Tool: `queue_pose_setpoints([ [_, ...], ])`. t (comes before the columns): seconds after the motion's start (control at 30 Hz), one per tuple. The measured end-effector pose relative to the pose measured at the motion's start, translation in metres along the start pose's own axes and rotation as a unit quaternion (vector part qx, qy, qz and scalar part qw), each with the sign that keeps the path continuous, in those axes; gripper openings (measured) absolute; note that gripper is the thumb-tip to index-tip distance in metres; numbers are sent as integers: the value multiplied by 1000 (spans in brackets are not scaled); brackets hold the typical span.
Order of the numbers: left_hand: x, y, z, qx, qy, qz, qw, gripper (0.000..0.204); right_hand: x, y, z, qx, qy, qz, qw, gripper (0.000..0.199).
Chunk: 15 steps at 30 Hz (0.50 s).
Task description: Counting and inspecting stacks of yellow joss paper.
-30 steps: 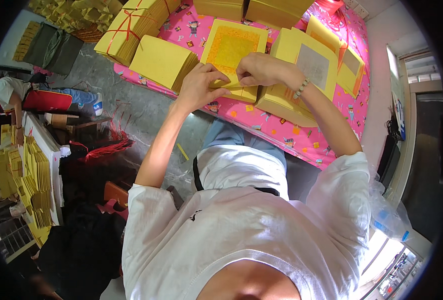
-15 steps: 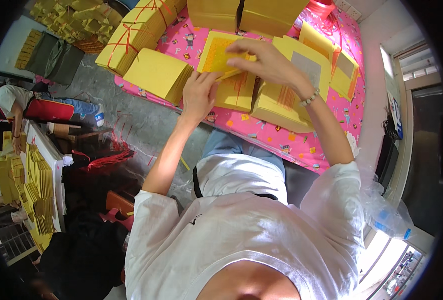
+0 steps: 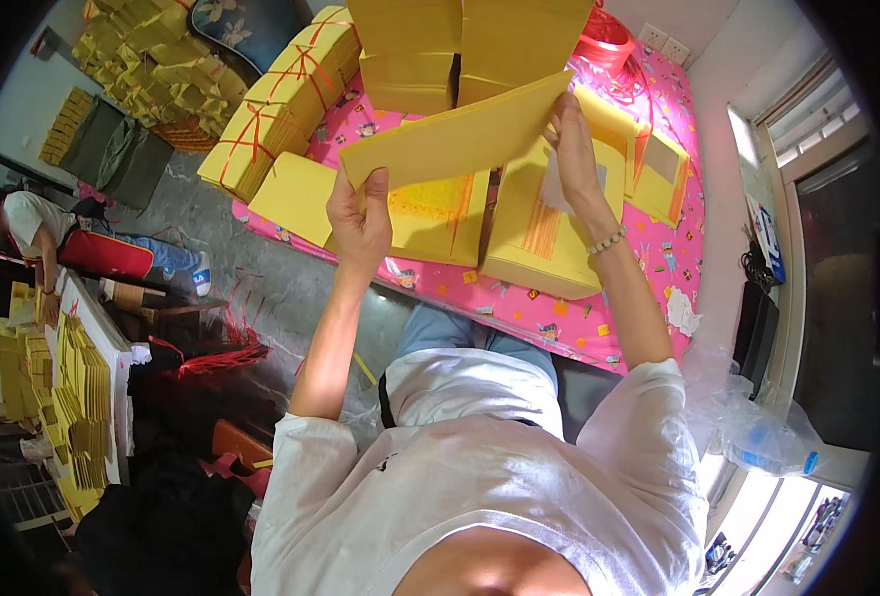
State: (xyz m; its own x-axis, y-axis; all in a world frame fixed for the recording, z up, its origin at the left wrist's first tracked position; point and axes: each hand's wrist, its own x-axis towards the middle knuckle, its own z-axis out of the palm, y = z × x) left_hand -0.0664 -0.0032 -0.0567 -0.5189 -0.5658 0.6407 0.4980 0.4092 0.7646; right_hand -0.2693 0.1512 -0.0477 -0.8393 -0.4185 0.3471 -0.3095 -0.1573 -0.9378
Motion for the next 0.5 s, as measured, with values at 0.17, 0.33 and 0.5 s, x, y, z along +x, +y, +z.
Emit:
queue_pose_setpoints([
  [0.17, -1, 1, 25, -67, -16, -34, 997, 25, -14, -31, -12, 79, 65, 1, 995, 47],
  [0.33, -15, -18, 52, -136, -87, -104, 981, 26, -18, 6, -53, 37, 117, 12, 992, 48],
  [0.5, -24, -28, 64, -140, -129, -112, 975, 28, -20, 13, -55, 171, 41, 89, 980, 43],
])
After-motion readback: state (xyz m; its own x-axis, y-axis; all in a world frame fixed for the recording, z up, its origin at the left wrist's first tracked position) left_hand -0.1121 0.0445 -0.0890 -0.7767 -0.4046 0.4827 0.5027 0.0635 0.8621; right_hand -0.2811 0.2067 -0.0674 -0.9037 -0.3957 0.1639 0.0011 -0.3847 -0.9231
